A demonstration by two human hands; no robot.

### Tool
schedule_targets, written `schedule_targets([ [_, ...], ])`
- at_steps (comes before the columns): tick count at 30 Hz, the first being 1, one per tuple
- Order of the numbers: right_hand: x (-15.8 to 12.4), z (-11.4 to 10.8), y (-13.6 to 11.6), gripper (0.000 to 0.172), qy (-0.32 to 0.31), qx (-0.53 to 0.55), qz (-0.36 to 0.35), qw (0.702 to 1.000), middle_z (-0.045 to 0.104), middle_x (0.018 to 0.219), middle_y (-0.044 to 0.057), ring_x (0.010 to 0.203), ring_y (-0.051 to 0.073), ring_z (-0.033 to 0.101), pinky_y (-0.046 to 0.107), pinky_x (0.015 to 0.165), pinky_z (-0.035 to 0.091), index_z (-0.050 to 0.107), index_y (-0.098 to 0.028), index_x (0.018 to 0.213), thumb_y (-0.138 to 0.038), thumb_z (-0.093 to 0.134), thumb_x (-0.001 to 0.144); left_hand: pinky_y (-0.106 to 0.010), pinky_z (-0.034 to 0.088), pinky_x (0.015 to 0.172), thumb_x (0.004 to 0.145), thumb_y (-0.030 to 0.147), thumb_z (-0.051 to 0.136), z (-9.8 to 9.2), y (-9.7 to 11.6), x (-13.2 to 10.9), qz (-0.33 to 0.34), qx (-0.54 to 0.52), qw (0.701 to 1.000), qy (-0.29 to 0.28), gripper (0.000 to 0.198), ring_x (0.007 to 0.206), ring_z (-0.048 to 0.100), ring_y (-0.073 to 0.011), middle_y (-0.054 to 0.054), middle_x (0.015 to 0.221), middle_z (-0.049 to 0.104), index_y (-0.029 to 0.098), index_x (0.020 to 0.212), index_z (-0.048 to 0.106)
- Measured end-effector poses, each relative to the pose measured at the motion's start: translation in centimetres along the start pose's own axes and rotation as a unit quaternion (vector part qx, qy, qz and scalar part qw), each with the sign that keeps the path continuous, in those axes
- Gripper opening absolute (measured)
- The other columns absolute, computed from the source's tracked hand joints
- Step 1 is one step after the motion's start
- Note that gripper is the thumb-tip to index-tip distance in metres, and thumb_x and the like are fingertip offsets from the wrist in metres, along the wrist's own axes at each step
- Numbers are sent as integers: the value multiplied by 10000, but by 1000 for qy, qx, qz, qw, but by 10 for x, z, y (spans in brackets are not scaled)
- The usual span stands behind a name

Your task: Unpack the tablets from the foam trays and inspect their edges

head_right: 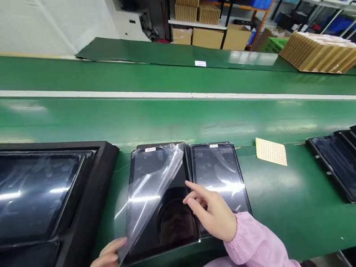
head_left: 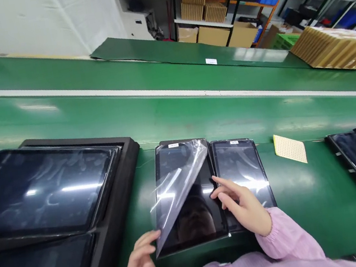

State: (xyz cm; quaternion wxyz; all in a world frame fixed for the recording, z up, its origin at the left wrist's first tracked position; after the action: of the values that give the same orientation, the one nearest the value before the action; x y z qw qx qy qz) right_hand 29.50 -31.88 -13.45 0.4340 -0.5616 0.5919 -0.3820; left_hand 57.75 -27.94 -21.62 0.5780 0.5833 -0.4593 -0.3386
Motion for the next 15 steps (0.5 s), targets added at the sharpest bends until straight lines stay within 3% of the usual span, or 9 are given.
schedule_targets([
  [3, -3, 4, -8, 578, -31, -5, 28, 999, 783, 977, 88, 638, 158, 686, 326, 637, 618, 419, -171, 1520, -315, 444, 961, -439, 497, 1080, 885, 553, 567, 6, -1, 11, -60, -15, 995, -77, 322, 1202, 650, -269, -17, 1225, 738, 315, 1064, 690],
  [7, -16, 7, -27, 722, -49, -128, 13, 990, 793, 990, 77, 711, 192, 725, 389, 747, 638, 228, -199, 1602, -281, 482, 931, -471, 294, 1235, 792, 565, 687, 11, -16, 17, -175, 81, 965, -181, 654, 1468, 397, -285, 23, 1551, 498, 374, 1399, 533],
  [9, -22, 15, -38, 688, -45, -213, -20, 976, 792, 1036, 99, 795, 228, 753, 402, 770, 647, 357, -191, 1559, -246, 523, 894, -451, 258, 1244, 801, 587, 661, 14, -23, 16, -200, 75, 955, -208, 702, 1499, 336, -269, 44, 1595, 429, 380, 1448, 484],
  [12, -27, 34, -55, 451, -21, -326, -103, 939, 751, 1189, 143, 885, 269, 779, 368, 732, 664, 692, -174, 1257, -124, 477, 864, -426, 296, 1224, 801, 605, 643, 20, -29, 14, -215, 42, 951, -219, 732, 1491, 342, -275, 14, 1600, 414, 323, 1459, 492],
  [15, -30, 56, -75, 420, 14, -368, -209, 906, 755, 1163, 181, 793, 262, 792, 318, 632, 665, 751, -116, 1093, -56, 382, 903, -426, 349, 1196, 759, 640, 656, 25, -29, 15, -221, 24, 952, -210, 812, 1469, 369, -310, -55, 1592, 406, 228, 1445, 523],
])
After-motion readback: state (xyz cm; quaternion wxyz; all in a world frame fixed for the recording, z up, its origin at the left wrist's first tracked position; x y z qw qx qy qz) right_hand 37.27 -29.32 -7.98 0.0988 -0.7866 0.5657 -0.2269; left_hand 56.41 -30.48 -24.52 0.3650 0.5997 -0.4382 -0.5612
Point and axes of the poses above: each hand's wrist, its own x-axis towards the middle knuckle, its own z-axis out of the palm, y = z × x, the point moved 7 cm from there along x, towards the middle knuckle
